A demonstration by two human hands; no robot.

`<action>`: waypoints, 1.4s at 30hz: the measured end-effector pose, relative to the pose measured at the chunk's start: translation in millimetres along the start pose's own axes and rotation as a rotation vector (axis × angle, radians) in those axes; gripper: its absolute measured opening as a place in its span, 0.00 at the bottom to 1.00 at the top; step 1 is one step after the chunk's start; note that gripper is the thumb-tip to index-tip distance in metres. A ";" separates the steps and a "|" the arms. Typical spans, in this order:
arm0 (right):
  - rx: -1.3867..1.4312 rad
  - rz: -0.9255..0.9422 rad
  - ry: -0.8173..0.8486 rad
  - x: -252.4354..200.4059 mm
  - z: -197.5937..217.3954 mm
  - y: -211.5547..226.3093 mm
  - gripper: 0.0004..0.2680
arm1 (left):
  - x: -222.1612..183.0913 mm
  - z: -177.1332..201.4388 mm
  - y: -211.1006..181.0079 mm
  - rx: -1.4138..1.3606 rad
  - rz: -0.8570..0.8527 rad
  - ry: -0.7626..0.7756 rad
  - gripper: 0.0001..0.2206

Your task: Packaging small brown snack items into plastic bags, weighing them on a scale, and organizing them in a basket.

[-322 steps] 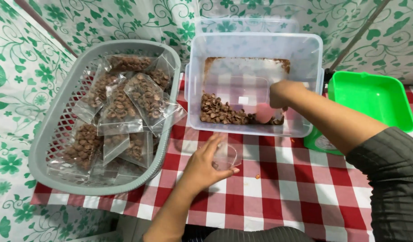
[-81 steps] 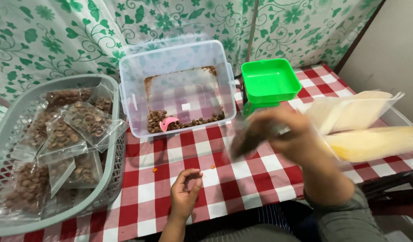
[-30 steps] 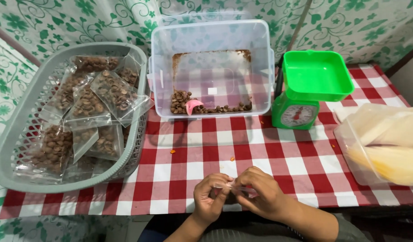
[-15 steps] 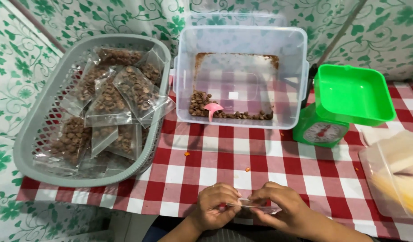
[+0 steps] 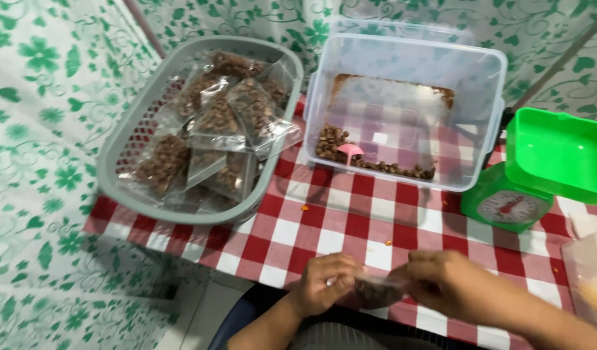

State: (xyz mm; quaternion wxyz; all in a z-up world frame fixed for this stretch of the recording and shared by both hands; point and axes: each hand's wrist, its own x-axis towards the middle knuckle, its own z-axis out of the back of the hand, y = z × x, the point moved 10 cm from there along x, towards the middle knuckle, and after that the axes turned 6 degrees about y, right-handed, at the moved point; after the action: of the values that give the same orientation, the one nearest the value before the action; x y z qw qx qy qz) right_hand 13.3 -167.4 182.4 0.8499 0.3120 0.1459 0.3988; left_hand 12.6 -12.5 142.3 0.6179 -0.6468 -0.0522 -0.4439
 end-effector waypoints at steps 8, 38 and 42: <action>0.311 -0.154 -0.380 69.0 118.3 86.0 0.05 | -115.8 134.0 6.0 -0.012 -0.236 -0.921 0.13; -0.359 -0.576 -1.015 -233.6 75.3 -69.5 0.18 | -106.8 77.4 82.6 -0.043 0.139 -0.681 0.11; -0.553 -1.046 -1.022 -343.3 59.0 -151.3 0.25 | -69.1 29.7 102.1 -0.085 0.322 -0.385 0.08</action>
State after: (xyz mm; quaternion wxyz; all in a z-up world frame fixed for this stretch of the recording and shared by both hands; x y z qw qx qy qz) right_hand -88.1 -529.5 129.3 0.9361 0.1244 -0.2400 -0.2249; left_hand 49.2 22.3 26.0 0.6314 -0.7449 -0.0466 -0.2103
